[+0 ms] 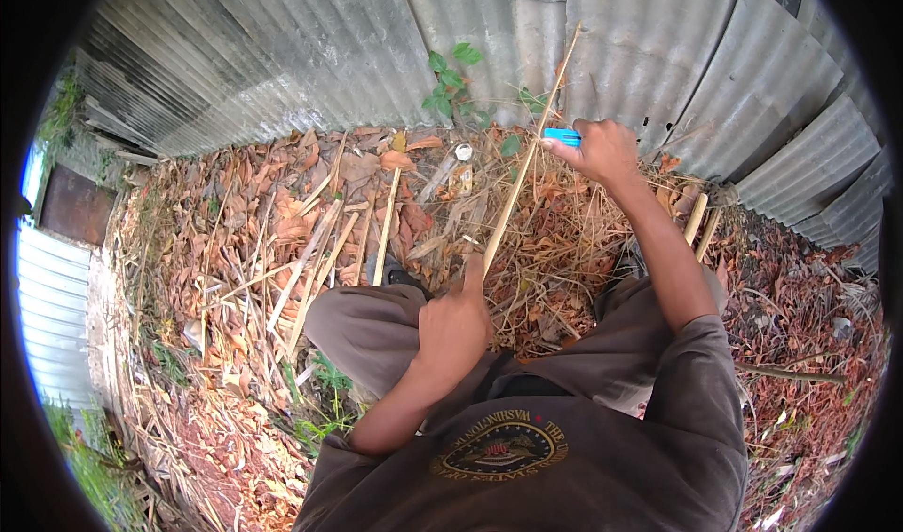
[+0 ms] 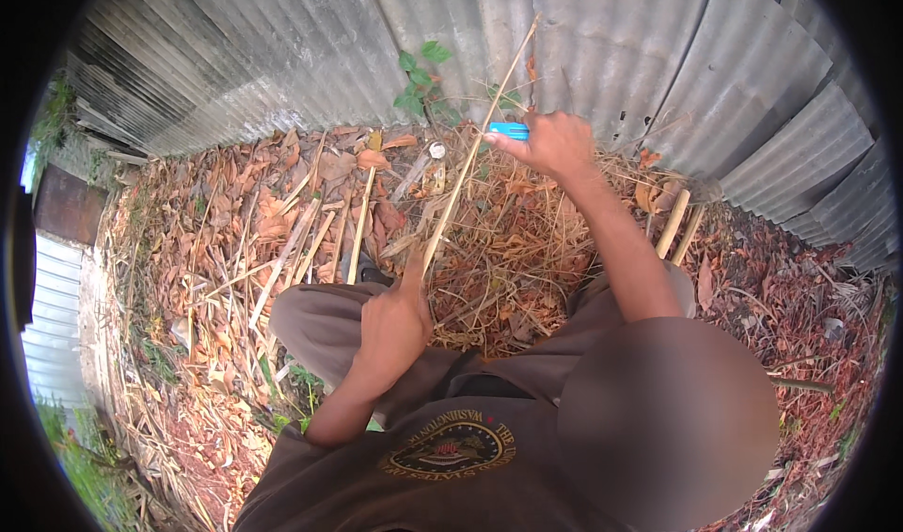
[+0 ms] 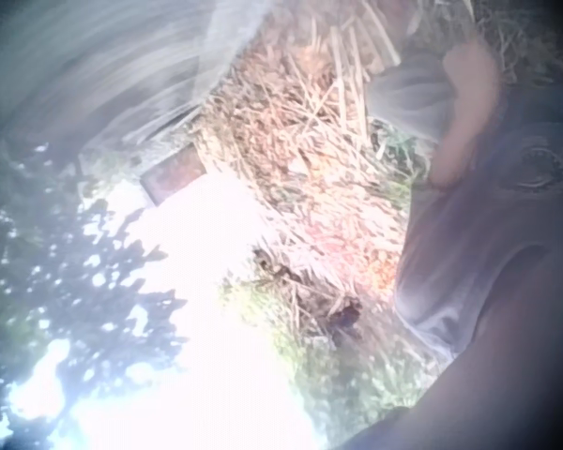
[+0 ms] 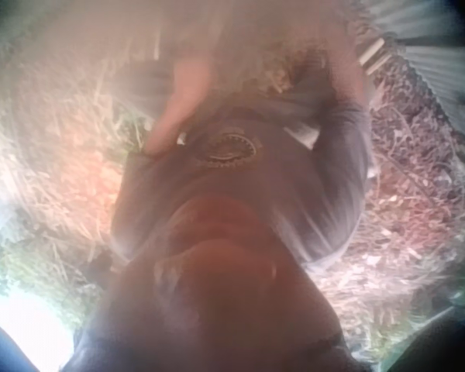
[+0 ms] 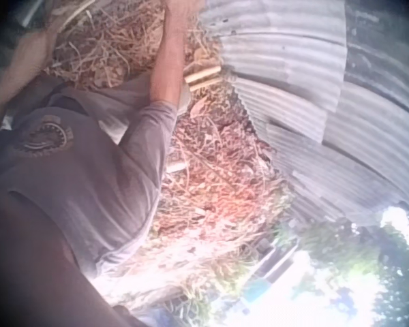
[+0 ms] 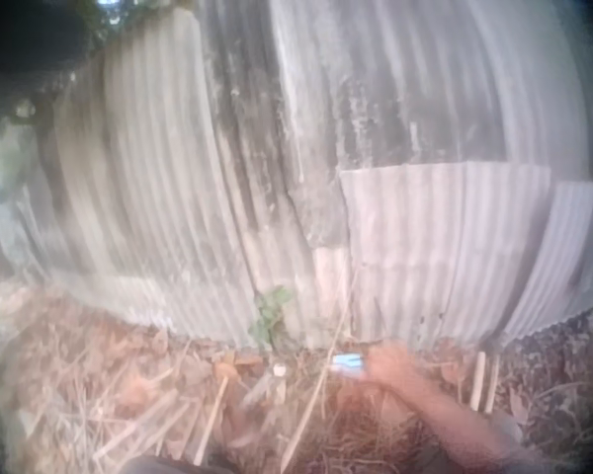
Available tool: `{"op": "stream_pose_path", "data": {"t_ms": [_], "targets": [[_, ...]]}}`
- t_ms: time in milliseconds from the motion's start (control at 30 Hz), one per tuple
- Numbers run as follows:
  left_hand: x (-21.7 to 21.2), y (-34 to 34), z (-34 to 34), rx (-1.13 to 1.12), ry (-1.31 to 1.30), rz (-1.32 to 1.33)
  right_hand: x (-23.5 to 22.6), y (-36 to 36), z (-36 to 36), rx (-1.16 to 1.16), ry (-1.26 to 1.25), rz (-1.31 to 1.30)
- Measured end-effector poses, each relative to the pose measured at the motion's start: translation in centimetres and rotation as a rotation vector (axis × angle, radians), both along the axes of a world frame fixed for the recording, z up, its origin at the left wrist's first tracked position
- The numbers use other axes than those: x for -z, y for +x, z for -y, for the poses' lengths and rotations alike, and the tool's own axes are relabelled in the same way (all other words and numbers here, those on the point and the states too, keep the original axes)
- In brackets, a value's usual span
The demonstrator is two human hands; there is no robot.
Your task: The person sits on the ground and uses a blue utility knife to shave the surface of a long bamboo stick. They hold the stick with their left hand and scrape along its length with the knife in their right hand, removing thin strips of bamboo.
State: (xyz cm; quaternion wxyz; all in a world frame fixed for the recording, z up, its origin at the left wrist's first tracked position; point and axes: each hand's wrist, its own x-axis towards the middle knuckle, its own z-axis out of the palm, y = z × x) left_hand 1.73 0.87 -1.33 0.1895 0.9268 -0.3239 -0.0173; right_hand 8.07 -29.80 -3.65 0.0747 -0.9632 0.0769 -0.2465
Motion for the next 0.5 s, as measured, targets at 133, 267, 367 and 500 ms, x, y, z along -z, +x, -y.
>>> {"op": "stream_pose_path", "data": {"t_ms": [133,267,367,500], "targets": [[1.4,-0.6,-0.2,-0.012,-0.006,-0.004,1.0,-0.8,-2.7,0.064,0.097,-0.136],[1.7,-2.2,-1.0,-0.049,-0.055,-0.027,1.2,-2.5,-4.7,-0.093,0.036,-0.18],[1.9,-2.8,-1.2,0.017,-0.052,-0.063,1.4,-1.1,0.0,-0.06,-0.086,-0.043],[1.6,-3.9,-2.0,0.034,-0.036,-0.068,1.5,1.1,3.5,0.182,0.014,-0.123]]}}
